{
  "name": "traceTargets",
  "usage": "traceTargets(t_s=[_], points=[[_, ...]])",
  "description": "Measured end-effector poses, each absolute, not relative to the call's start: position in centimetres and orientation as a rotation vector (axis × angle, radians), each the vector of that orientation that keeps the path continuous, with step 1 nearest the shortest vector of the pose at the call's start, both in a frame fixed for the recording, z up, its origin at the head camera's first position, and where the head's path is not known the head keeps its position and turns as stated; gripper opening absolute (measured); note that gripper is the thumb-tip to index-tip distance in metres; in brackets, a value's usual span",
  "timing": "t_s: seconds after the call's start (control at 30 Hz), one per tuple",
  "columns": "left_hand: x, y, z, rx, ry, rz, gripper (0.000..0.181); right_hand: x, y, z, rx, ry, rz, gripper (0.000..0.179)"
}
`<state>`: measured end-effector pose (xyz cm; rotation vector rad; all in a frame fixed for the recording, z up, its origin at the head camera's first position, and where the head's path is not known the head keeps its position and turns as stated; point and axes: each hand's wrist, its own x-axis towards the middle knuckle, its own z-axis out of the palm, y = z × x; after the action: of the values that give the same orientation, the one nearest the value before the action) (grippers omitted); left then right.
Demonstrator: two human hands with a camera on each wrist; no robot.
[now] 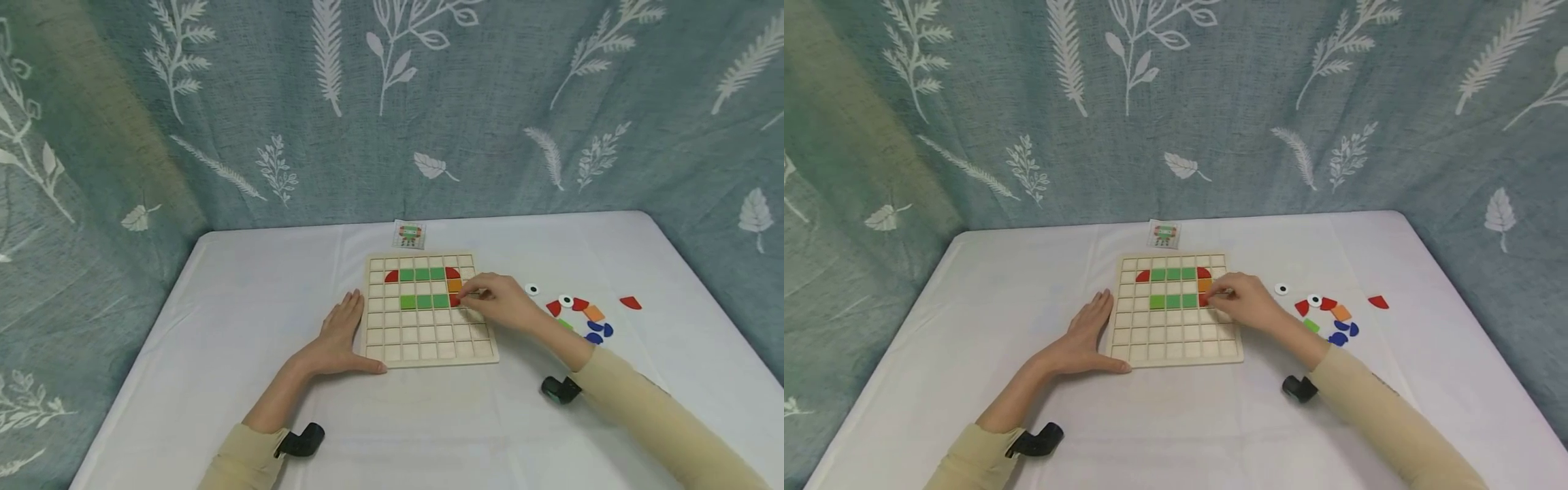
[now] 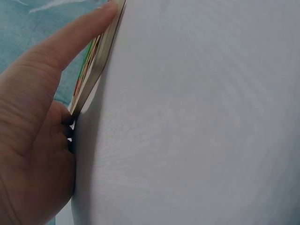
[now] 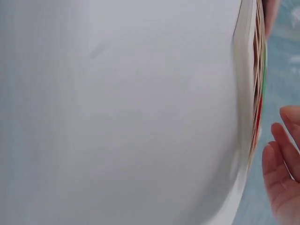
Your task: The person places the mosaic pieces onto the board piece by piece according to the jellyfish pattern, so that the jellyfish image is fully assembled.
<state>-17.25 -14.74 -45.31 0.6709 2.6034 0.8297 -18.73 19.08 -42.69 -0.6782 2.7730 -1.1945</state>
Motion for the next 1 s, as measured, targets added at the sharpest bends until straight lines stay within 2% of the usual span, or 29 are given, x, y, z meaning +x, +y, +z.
traceTargets(t_s=[0.3,0.47,1.0], points=[[-17.4,-14.4,-45.2,0.671,2.6,0.843,0.136,-15.1,29.6,-42.0,-0.344,2.998,-1.003,0.018],[-17.3,-14.4,-45.2,0.669,2.601,0.855,0.136,-13.8,33.2,-41.7,-0.162,3.017,-0.928,0.025],[-17.2,-14.5,-45.2,0.69,2.603,0.88,0.135,-15.0,33.1,-42.7,-0.081,3.0,-0.862,0.032]])
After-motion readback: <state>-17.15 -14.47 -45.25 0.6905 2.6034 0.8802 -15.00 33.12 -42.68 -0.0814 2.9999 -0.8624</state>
